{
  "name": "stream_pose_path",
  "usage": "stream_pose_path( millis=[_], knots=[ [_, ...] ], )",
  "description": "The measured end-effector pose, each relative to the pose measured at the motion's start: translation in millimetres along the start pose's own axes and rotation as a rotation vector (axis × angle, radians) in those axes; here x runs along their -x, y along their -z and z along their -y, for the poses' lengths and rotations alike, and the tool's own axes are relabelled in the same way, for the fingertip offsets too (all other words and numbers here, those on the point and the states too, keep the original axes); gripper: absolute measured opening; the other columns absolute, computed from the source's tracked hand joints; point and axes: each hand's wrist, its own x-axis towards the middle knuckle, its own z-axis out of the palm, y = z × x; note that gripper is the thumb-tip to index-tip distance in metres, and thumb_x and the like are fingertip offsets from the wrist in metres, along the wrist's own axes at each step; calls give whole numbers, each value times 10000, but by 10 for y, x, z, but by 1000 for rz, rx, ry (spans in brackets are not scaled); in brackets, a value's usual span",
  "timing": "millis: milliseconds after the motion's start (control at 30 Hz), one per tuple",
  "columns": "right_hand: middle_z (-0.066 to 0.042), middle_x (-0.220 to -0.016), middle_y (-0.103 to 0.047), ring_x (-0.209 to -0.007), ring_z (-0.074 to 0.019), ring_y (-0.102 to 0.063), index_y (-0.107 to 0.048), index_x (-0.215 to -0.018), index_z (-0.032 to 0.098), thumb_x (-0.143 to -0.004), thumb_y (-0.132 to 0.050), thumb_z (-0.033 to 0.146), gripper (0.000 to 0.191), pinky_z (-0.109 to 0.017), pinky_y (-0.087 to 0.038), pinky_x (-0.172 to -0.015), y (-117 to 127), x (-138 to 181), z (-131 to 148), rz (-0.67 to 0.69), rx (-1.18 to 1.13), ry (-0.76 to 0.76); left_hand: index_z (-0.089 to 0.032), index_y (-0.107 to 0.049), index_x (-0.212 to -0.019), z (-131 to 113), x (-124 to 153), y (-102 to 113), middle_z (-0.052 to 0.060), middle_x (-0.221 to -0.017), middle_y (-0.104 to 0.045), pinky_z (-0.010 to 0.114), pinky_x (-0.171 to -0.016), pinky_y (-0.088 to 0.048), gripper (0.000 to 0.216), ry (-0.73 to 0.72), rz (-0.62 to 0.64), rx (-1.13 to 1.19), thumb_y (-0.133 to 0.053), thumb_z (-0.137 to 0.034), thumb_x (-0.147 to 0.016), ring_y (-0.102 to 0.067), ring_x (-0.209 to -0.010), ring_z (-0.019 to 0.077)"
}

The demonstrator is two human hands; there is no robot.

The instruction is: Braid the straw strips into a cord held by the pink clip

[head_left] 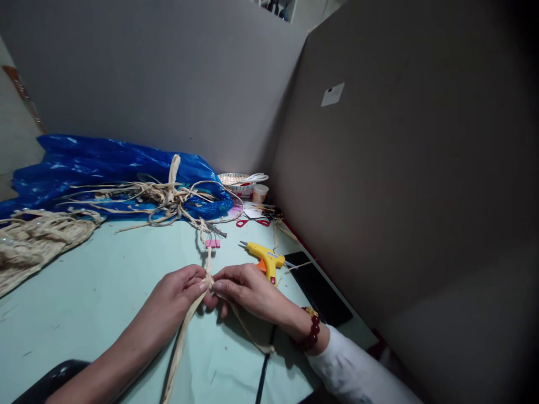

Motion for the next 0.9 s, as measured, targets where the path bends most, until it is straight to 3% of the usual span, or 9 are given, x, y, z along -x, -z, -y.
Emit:
stream_pose_path(
  millis=[100,267,633,767,900],
  knots=[
    [16,-620,-607,-562,-86,-501,-694,-787,147,-921,-506,265,260,-199,-357,-580,16,9,55,-134,287,0,-201,-552,-686,-13,0,-10,-1,-610,-620,300,-633,-403,235,10,-33,-62,-563,-428,-745,-559,-629,190],
    [23,-637,-619,-577,-81,-506,-697,-784,146,-902,-548,338,270,-194,-337,-564,11,16,73,-127,296,2,-199,-565,-688,7,-10,-17,-14,-608,-592,277,-609,-379,199,12,-47,-77,-548,-390,-742,-533,-623,175],
    [-4,-710,-636,-579,-92,-477,-636,-885,153,-904,-502,218,149,-219,-325,-587,-31,23,29,-301,580,74,-210,-501,-590,46,-49,27,-45,-568,-484,261,-590,-306,290,39,35,-109,-527,-439,-766,-416,-581,143],
    [-25,-753,-635,-640,-115,-536,-545,-892,161,-956,-423,243,161,-226,-368,-606,-84,10,13,-293,428,20,-205,-510,-571,52,-63,22,-43,-588,-479,257,-597,-312,312,37,50,-63,-541,-456,-754,-417,-590,139],
    [-6,-707,-610,-679,-136,-606,-502,-864,178,-969,-423,321,194,-239,-429,-627,-96,-31,-2,-186,-93,-96,-204,-541,-570,18,-47,-22,-20,-601,-557,263,-625,-367,304,39,11,29,-588,-468,-714,-498,-620,160]
  ],
)
